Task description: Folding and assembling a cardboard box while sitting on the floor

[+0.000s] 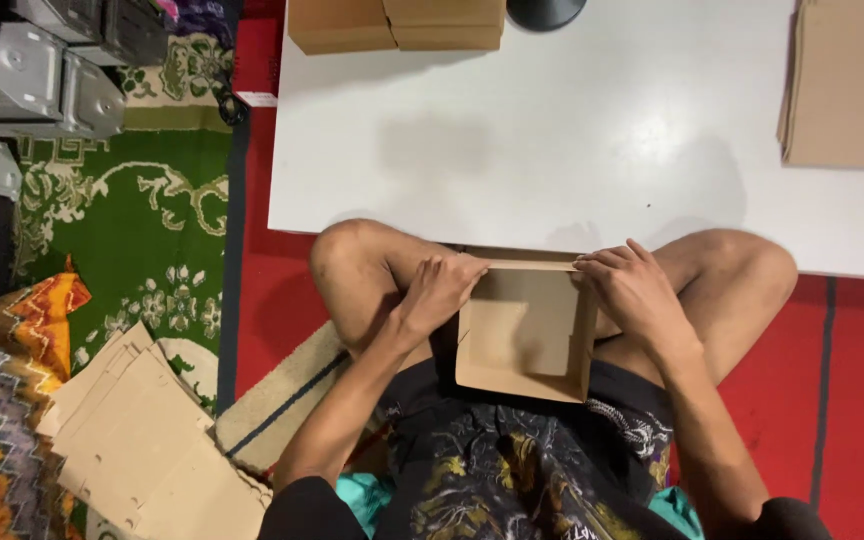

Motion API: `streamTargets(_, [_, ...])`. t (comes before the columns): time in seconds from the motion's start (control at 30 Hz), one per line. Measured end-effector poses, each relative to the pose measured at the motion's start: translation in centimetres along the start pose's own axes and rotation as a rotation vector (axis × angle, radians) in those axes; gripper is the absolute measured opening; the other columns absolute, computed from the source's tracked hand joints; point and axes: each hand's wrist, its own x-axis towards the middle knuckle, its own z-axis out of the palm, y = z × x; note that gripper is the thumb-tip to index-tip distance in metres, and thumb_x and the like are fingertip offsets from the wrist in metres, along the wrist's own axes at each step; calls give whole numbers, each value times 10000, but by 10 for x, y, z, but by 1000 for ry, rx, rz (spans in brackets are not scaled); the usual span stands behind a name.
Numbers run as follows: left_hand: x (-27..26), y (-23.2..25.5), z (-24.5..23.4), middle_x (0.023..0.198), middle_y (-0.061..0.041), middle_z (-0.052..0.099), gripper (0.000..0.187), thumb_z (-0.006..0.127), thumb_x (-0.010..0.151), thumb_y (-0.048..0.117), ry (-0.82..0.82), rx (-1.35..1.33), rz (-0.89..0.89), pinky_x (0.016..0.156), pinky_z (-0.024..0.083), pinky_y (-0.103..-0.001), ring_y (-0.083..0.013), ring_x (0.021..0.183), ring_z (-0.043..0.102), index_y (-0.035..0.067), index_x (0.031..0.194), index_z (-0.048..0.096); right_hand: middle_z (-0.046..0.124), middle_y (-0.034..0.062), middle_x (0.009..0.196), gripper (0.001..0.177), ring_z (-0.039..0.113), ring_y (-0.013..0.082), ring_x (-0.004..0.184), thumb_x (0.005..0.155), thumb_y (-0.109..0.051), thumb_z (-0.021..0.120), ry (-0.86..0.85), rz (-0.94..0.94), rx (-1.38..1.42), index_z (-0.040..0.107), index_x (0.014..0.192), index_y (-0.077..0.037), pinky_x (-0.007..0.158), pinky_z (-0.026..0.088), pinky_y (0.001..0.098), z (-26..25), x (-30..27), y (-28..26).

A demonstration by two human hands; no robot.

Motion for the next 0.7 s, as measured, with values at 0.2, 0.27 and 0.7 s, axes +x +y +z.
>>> streamTargets(0.2, [9, 7, -4, 908, 50, 722, 142, 543, 1043, 289, -39, -50, 124, 668, 623, -417, -238, 818, 751, 264, 1048, 683, 760, -10, 1102, 221, 671, 226, 1173, 980, -322, 620, 20, -49, 84, 759, 1128, -236, 1185, 329, 603, -17, 39, -78])
streamTargets(0.27, [8, 5, -12, 926, 33, 733, 127, 577, 1019, 259, -40, -73, 112, 667, 623, -431, -259, 814, 750, 240, 1063, 695, 761, -20, 1094, 217, 673, 220, 1163, 968, -332, 623, 40, -48, 81, 757, 1115, -245, 1179, 340, 600, -1, 44, -78])
streamTargets(0.7, [23, 44, 69, 1067, -19, 779, 240, 524, 1039, 169, -97, -312, 198, 803, 618, -400, -263, 1014, 753, 213, 1164, 725, 738, -88, 1127, 202, 626, 159, 1221, 968, -256, 566, 11, 96, -107, 717, 1102, -272, 1237, 298, 549, 0, -14, -24])
